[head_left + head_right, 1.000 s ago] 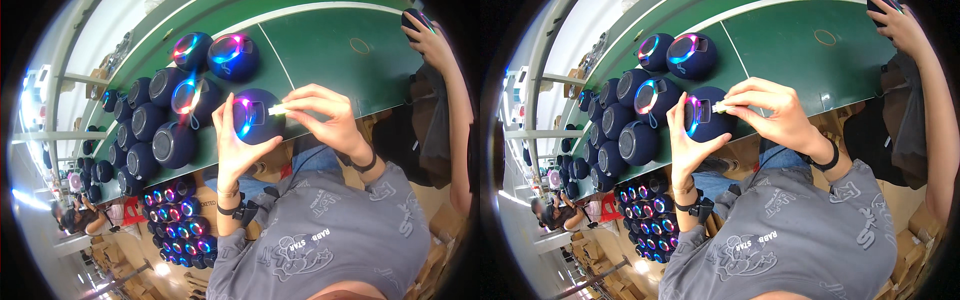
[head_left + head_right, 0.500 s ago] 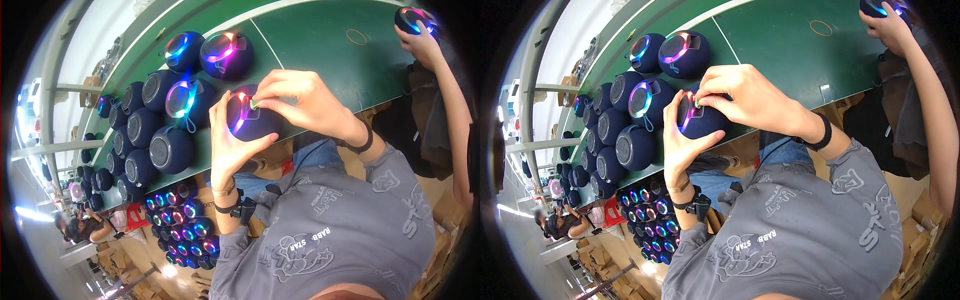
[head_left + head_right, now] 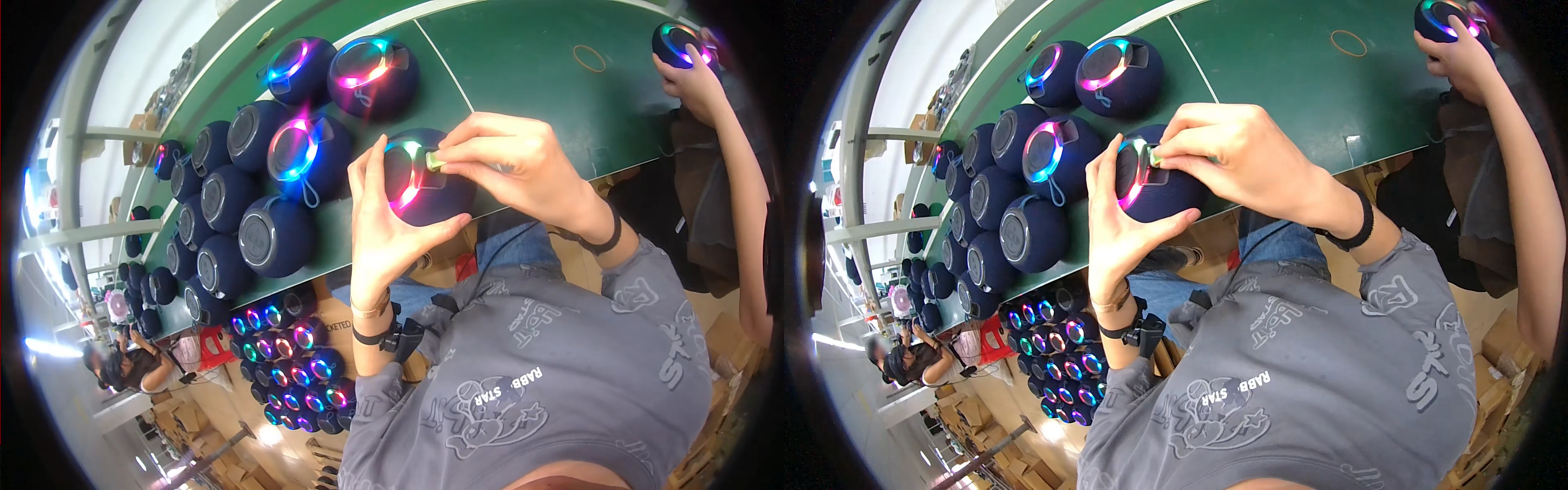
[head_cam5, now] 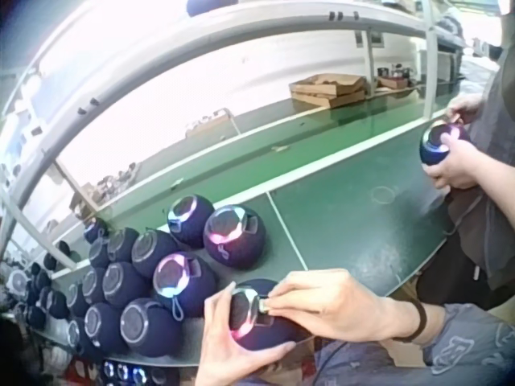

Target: Checking and assembling portable bluetooth speakers with LED rings on a production line.

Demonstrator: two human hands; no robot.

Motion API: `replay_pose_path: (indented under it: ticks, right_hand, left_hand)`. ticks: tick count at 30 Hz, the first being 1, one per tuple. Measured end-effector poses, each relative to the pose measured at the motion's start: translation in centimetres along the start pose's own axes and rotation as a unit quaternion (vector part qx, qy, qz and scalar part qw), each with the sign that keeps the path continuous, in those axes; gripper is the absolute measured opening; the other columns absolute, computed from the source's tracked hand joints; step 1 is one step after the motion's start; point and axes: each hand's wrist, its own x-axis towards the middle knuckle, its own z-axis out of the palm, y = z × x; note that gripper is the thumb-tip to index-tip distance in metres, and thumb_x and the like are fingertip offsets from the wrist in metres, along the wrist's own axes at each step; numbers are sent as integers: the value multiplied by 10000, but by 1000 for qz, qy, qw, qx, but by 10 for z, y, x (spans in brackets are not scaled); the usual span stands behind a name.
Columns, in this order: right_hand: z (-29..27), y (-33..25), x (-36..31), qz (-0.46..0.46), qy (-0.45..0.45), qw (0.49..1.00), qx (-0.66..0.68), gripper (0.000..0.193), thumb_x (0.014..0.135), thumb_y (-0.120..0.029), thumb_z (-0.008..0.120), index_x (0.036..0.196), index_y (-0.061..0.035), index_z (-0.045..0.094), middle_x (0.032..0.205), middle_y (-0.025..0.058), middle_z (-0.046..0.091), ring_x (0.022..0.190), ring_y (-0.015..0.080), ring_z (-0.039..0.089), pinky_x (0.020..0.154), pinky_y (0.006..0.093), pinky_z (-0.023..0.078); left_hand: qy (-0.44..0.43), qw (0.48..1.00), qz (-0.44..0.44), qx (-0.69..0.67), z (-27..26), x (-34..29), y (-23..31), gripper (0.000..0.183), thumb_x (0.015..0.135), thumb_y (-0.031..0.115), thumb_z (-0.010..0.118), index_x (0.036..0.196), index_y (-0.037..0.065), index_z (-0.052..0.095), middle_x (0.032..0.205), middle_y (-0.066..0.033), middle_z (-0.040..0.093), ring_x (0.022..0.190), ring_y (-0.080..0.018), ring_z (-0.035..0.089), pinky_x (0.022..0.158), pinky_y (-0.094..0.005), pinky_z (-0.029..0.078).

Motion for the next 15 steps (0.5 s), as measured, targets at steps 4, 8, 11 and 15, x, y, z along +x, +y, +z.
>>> replay_pose_path:
  ticks: [4,8,11,15]
  right_hand:
    - [0,6,-7,-6,13,1000,21,133,879,-45,819,1003,2,809,970,107,769,833,270,768,720,347,619]
    - [2,6,-17,-10,17,1000,0,139,859,-42,833,992,-9,814,938,101,765,806,267,765,709,347,617]
    - [2,-2,-27,-6,33,999,-33,161,840,-40,847,996,-16,816,930,101,759,797,268,758,703,347,613]
    - [-9,-3,-43,63,-23,995,73,364,778,-105,926,1118,-36,815,1122,105,740,1018,264,723,864,399,595]
  left_hand:
    - [8,999,35,38,2,0,1,1273,582,342,1045,1601,-39,383,1494,-234,447,1362,-401,567,1102,-486,538]
    - [5,997,41,62,6,-1,8,1257,566,313,1049,1595,-16,405,1479,-216,462,1338,-391,580,1095,-482,541]
    - [3,993,56,100,7,-2,14,1244,549,288,1049,1589,10,427,1464,-202,477,1328,-385,592,1102,-476,540]
    - [-65,985,121,107,-5,-1,6,1266,500,260,1049,1602,61,458,1573,-206,463,1446,-415,511,1176,-505,486]
